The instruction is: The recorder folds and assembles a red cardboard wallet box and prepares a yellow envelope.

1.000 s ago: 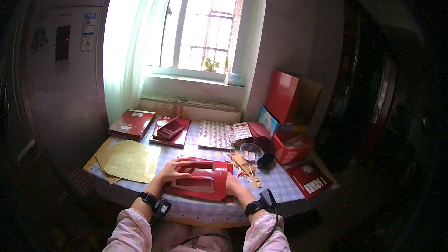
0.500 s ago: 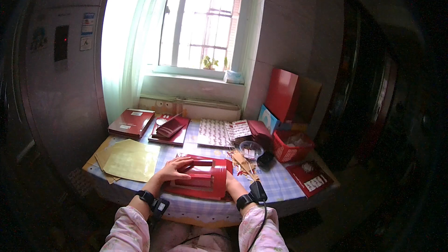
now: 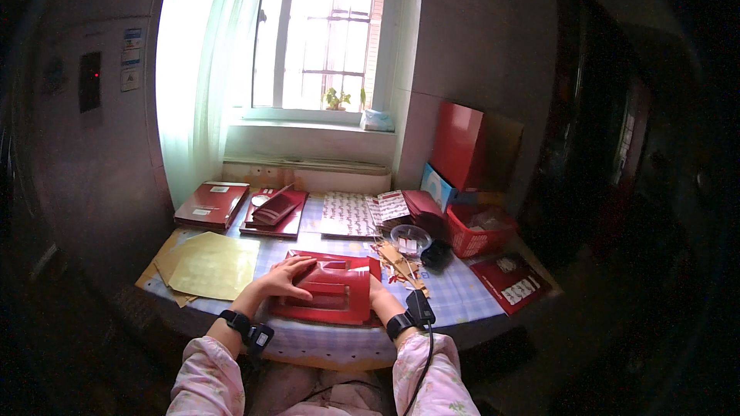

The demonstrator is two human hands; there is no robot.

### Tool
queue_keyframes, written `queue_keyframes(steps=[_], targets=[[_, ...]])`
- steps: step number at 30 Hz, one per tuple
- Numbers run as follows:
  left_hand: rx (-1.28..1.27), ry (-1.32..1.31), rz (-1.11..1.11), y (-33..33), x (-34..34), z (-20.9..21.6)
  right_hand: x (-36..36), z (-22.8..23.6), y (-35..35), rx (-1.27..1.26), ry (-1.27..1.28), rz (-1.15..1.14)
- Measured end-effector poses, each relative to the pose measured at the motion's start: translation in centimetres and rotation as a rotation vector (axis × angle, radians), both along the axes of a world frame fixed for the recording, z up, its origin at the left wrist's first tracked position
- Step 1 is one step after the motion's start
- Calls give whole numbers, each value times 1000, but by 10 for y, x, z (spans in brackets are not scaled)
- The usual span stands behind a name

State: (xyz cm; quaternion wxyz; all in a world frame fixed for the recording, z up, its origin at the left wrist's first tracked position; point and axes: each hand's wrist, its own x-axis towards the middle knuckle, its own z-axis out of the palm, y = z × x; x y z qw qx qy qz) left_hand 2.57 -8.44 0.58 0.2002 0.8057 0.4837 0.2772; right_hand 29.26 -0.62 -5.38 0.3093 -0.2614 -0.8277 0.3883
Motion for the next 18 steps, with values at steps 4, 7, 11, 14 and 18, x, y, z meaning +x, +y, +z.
queue_keyframes(steps=[4,7,11,14,18], targets=[[-23,182,69,-4,8,21,10,-20,4,-124,56,-20],[-73,255,31,-2,10,30,12,-24,6,-215,101,-28],[-125,290,-8,7,12,28,10,-29,11,-331,156,-36],[-37,164,-22,11,18,16,3,-35,16,-418,196,-34],[31,163,-22,10,22,14,-3,-33,30,-532,260,-34]])
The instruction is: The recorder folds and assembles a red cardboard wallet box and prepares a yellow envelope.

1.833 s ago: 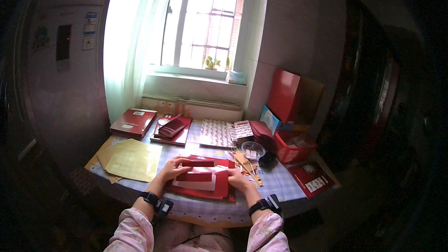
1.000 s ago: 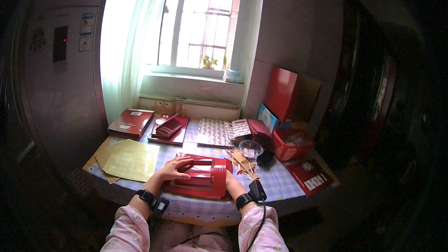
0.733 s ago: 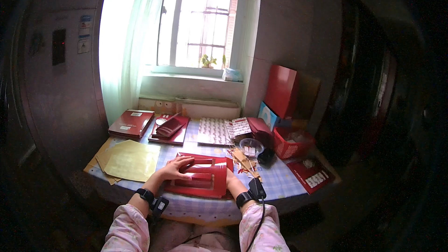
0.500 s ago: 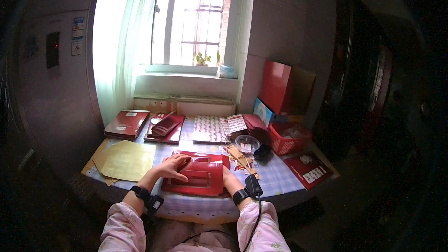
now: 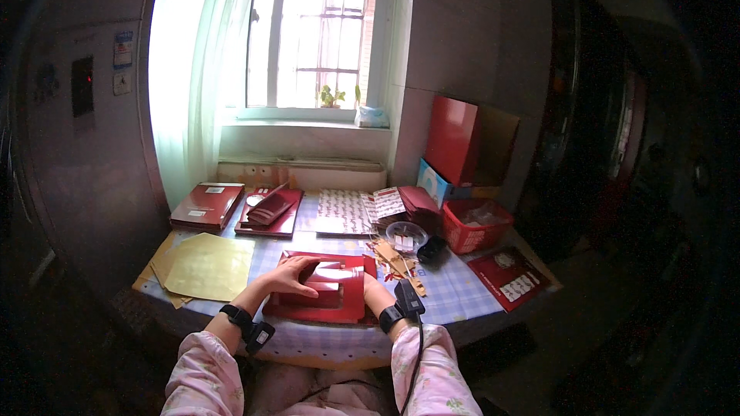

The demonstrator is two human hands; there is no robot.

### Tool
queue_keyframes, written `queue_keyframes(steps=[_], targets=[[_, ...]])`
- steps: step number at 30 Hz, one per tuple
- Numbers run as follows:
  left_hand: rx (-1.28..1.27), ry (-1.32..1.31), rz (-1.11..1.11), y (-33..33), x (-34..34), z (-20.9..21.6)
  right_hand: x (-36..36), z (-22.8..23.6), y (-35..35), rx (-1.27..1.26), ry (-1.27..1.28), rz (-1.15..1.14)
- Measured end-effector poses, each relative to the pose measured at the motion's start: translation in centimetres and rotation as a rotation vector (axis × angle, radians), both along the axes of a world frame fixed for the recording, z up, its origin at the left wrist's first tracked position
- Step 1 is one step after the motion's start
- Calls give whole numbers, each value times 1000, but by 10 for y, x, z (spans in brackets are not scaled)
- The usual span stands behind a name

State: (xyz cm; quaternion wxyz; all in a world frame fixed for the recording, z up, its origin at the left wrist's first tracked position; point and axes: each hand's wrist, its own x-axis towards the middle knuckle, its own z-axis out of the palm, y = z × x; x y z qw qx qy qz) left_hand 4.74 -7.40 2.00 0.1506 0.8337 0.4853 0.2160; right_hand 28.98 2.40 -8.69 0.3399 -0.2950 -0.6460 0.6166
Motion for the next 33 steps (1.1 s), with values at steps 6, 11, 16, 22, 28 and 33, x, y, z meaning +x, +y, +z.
queue_keyframes(steps=[6,11,16,22,28,33], targets=[[2,-73,-29,1,2,-2,7,13,-15,-156,91,-6],[52,27,9,0,2,5,5,79,-73,-114,108,55],[8,69,26,1,7,8,7,87,-84,-77,53,-97],[19,26,-16,10,-10,-11,2,85,-87,365,-134,-149],[-6,28,-15,7,-27,-8,12,32,-34,-197,205,72],[-122,4,67,-4,-31,-7,5,35,-35,150,-78,-53]])
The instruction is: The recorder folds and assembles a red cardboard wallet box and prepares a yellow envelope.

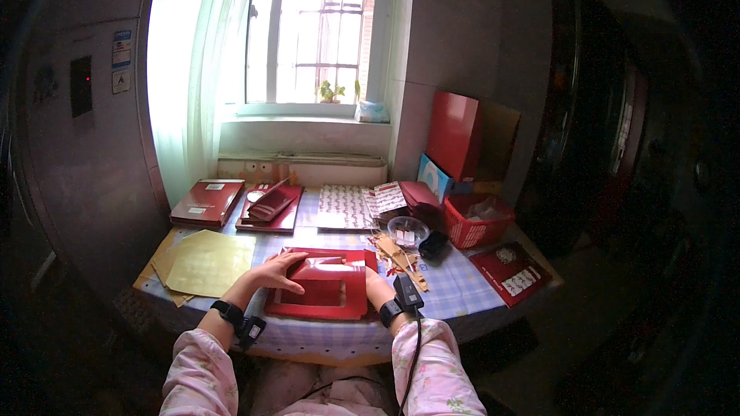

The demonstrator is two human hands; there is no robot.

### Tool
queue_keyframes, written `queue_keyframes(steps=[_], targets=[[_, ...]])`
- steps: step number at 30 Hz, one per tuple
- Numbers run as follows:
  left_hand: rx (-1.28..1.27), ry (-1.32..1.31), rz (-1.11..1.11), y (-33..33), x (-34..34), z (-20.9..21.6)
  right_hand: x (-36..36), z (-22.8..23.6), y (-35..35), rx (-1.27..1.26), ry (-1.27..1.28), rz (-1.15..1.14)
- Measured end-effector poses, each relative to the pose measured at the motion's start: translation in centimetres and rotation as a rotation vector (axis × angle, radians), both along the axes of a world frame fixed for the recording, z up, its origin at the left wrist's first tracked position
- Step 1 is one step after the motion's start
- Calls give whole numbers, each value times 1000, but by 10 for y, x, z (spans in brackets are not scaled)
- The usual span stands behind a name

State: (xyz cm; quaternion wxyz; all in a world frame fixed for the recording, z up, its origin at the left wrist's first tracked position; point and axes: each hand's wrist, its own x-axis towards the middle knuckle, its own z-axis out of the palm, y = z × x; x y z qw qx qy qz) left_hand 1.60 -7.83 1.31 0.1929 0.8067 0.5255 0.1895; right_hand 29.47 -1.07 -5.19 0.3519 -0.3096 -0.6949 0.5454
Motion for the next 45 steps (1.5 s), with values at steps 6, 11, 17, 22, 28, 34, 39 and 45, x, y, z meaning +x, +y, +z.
queue_keyframes(steps=[6,11,17,22,28,34,39,45], targets=[[52,143,5,-3,5,3,-9,-6,28,744,-711,293],[97,7,34,-14,-20,-21,-35,-41,38,317,54,232],[14,208,-1,-3,6,-11,17,-100,101,322,-169,254],[99,38,53,-19,-5,-10,-14,6,-8,-234,188,120],[104,113,12,-9,8,-5,-4,13,-2,-322,259,194],[133,111,-5,-4,14,-5,12,-8,12,4,7,185],[150,37,-26,-1,8,-11,5,8,-2,141,-186,166],[175,-63,-30,0,5,-21,-4,59,-20,137,-252,98]])
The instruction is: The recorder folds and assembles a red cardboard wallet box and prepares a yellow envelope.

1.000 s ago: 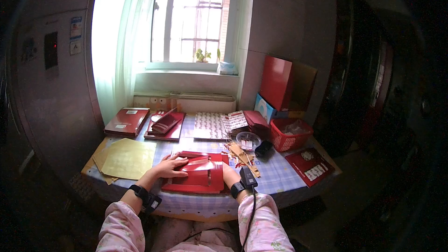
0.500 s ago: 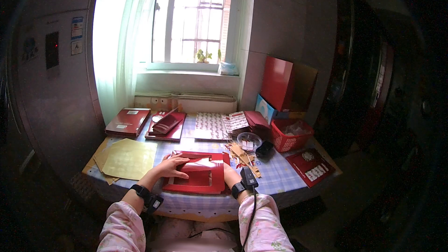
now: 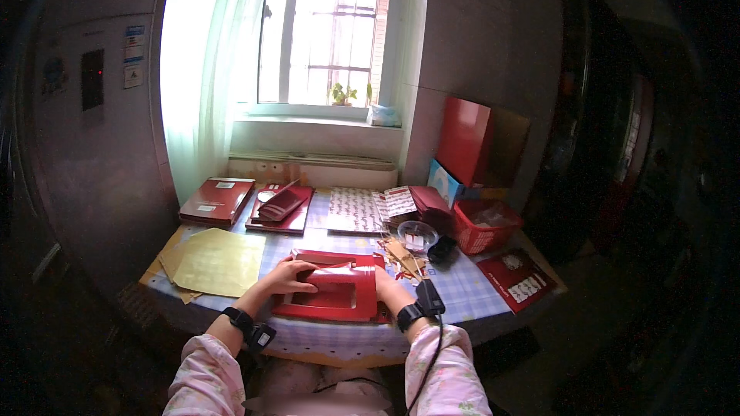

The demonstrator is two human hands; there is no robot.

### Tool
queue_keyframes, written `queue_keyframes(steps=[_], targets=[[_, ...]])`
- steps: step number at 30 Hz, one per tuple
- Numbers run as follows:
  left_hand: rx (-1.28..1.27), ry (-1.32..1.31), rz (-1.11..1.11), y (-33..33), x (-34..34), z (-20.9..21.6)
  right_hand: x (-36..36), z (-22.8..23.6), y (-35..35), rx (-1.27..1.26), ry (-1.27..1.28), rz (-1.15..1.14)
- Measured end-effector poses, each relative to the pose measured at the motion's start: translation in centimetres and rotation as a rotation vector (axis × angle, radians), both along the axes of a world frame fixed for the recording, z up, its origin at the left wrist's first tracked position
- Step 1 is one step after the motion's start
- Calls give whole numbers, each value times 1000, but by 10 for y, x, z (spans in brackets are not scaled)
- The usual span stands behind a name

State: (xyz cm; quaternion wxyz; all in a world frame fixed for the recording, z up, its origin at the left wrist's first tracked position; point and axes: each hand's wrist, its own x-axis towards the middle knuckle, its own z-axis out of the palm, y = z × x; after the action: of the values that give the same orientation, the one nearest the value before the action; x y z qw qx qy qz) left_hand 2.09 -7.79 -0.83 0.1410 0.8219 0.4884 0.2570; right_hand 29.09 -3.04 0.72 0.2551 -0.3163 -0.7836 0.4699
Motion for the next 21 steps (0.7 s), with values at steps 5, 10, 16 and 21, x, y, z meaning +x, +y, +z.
queue_keyframes(steps=[5,10,16,21], targets=[[56,-64,-3,-3,3,-1,33,13,26,1155,-603,114],[106,-76,-3,-3,7,0,42,29,31,1011,-471,-369],[145,-58,20,-9,4,0,-28,51,-8,928,-612,13],[153,-68,11,-10,7,3,-48,54,-11,704,-816,124]])
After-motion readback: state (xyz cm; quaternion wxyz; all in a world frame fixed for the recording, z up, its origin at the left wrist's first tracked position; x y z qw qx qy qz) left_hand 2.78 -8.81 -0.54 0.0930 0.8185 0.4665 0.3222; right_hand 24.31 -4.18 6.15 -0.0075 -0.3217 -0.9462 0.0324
